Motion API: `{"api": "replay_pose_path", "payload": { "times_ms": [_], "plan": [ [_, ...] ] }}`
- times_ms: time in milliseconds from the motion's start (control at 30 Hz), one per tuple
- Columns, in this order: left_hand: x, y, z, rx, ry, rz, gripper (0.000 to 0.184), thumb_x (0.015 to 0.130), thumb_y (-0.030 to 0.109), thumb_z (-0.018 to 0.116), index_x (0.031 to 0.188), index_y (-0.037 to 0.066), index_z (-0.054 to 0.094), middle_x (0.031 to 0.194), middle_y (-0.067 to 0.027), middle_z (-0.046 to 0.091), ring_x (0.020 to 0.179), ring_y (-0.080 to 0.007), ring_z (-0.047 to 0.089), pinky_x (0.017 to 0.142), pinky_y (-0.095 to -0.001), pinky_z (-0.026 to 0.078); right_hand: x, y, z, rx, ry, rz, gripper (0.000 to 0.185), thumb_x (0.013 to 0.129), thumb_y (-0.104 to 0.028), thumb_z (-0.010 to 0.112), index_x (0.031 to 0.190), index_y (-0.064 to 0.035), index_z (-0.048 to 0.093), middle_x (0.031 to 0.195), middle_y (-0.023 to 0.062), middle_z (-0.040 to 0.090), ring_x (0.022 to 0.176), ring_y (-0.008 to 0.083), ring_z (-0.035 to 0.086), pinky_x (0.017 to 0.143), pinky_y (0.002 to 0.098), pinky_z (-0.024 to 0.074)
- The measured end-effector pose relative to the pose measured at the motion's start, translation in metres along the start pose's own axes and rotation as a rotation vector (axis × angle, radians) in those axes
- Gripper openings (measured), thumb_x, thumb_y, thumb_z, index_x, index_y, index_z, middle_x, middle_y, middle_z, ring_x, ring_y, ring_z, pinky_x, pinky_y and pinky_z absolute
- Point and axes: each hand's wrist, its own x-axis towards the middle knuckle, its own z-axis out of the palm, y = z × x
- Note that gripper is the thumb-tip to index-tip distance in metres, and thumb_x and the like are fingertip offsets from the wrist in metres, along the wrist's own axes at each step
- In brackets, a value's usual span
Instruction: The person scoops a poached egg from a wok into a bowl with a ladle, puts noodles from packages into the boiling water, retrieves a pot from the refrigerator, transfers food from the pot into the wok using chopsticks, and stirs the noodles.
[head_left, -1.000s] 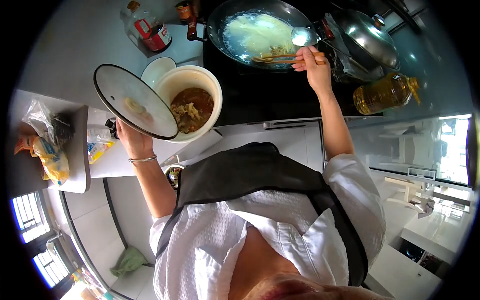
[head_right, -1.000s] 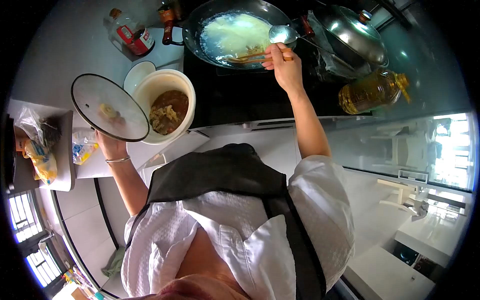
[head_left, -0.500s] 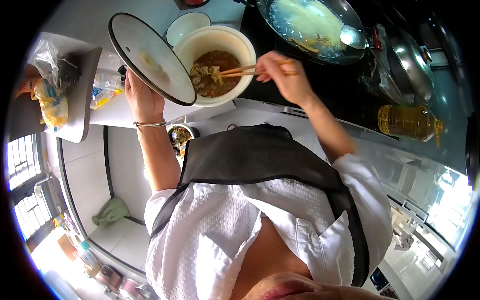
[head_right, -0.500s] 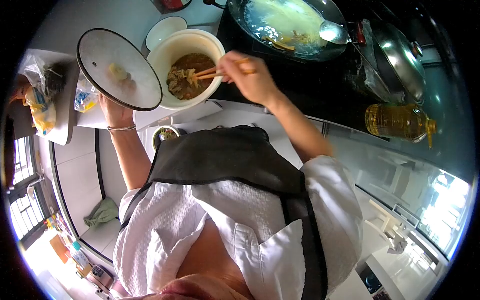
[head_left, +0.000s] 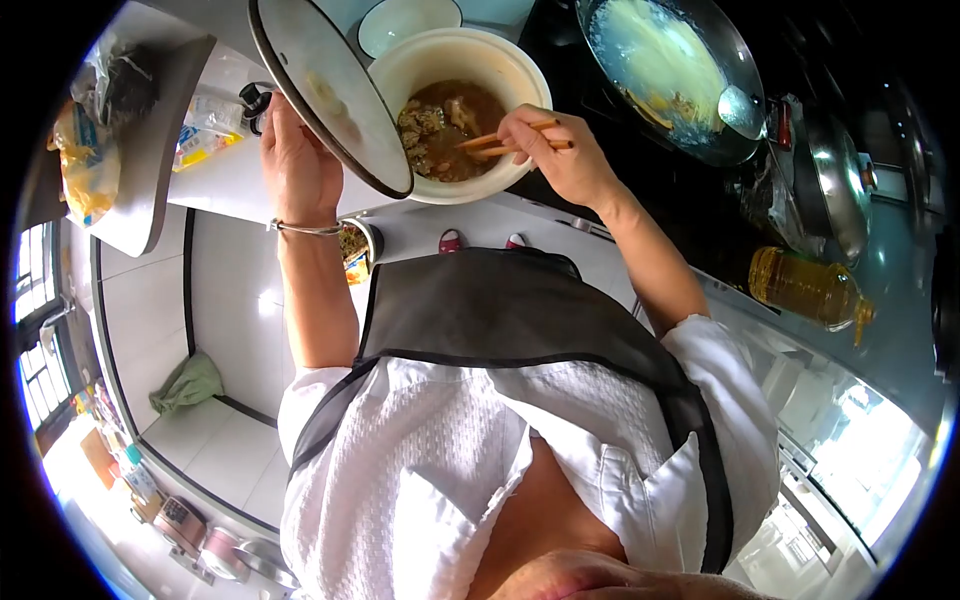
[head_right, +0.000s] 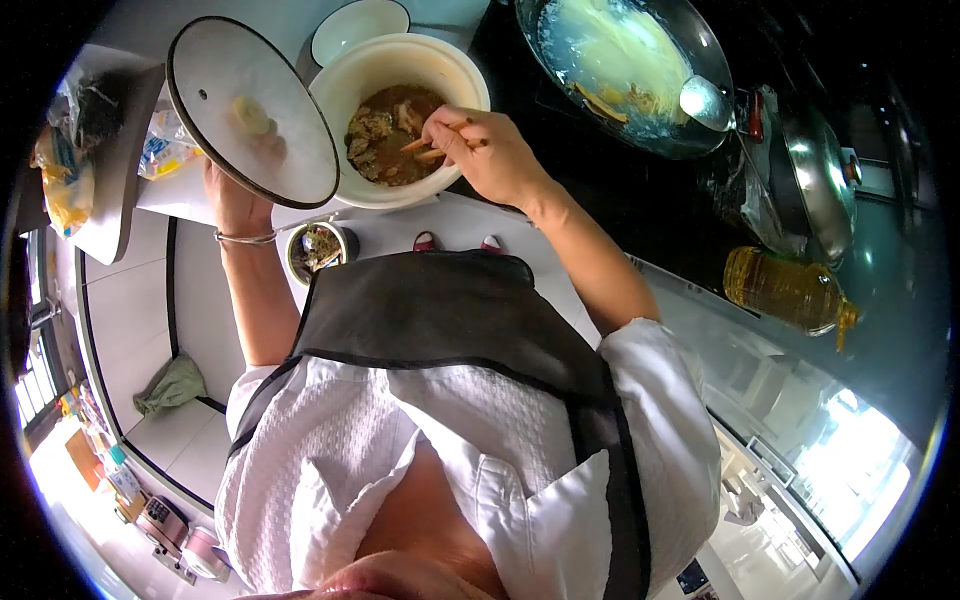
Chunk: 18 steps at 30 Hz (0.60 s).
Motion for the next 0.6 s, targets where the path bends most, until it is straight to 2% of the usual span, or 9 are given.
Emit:
{"api": "replay_pose_path", "payload": {
  "times_ms": [133,200,333,433,500,600],
  "plan": [
    [0.0,0.006,-0.001,0.005,0.024,0.006,0.026,0.094,0.02,0.039,0.109,0.002,0.051,0.093,-0.0049,0.058,0.079,-0.0131,0.056,0.066,-0.0256,0.049,0.003,-0.003,0.013,-0.016,-0.018,-0.032,0.023,0.093,-0.018,0.045,0.088,0.0019,0.056,0.078,0.0035,0.058,0.065,0.0092,0.056,0.06,0.0207,0.0459],
    [0.0,0.006,-0.001,0.021,0.012,0.022,0.026,0.094,0.02,0.039,0.109,0.002,0.05,0.093,-0.0048,0.058,0.08,-0.0132,0.056,0.067,-0.0255,0.049,0.011,-0.003,0.017,0.119,0.059,-0.022,0.024,0.093,-0.019,0.045,0.088,0.0017,0.056,0.079,0.0031,0.058,0.066,0.0093,0.057,0.06,0.0202,0.0465],
    [0.0,0.001,0.001,-0.003,0.036,-0.005,0.027,0.094,0.019,0.038,0.11,0.0,0.049,0.095,-0.006,0.058,0.081,-0.0139,0.056,0.069,-0.026,0.048,0.027,-0.001,0.037,0.29,0.019,0.024,0.024,0.093,-0.019,0.045,0.088,0.0011,0.056,0.08,0.0032,0.058,0.066,0.0095,0.057,0.061,0.0204,0.0471],
    [-0.001,0.002,0.004,-0.007,0.007,0.003,0.027,0.094,0.019,0.038,0.109,0.0,0.049,0.095,-0.006,0.058,0.081,-0.0139,0.056,0.068,-0.0258,0.048,0.03,0.003,0.036,0.18,0.001,0.001,0.022,0.093,-0.019,0.046,0.089,0.0011,0.056,0.08,0.0025,0.059,0.066,0.0094,0.058,0.061,0.0204,0.0472],
    [-0.001,0.004,0.007,-0.008,0.002,0.02,0.026,0.094,0.019,0.038,0.108,0.0,0.05,0.094,-0.0054,0.058,0.08,-0.0138,0.057,0.068,-0.026,0.048,0.026,-0.007,0.022,-0.051,-0.017,-0.048,0.022,0.092,-0.018,0.046,0.088,0.0014,0.056,0.08,0.0023,0.059,0.066,0.0094,0.058,0.061,0.0206,0.0477],
    [0.004,-0.001,-0.009,-0.036,-0.068,0.018,0.026,0.094,0.019,0.037,0.107,0.001,0.05,0.093,-0.0052,0.059,0.081,-0.0138,0.057,0.068,-0.026,0.049,0.018,-0.02,0.002,-0.011,0.013,0.054,0.023,0.092,-0.019,0.047,0.088,0.0013,0.057,0.078,0.003,0.059,0.064,0.0091,0.058,0.058,0.0206,0.048]
  ]
}}
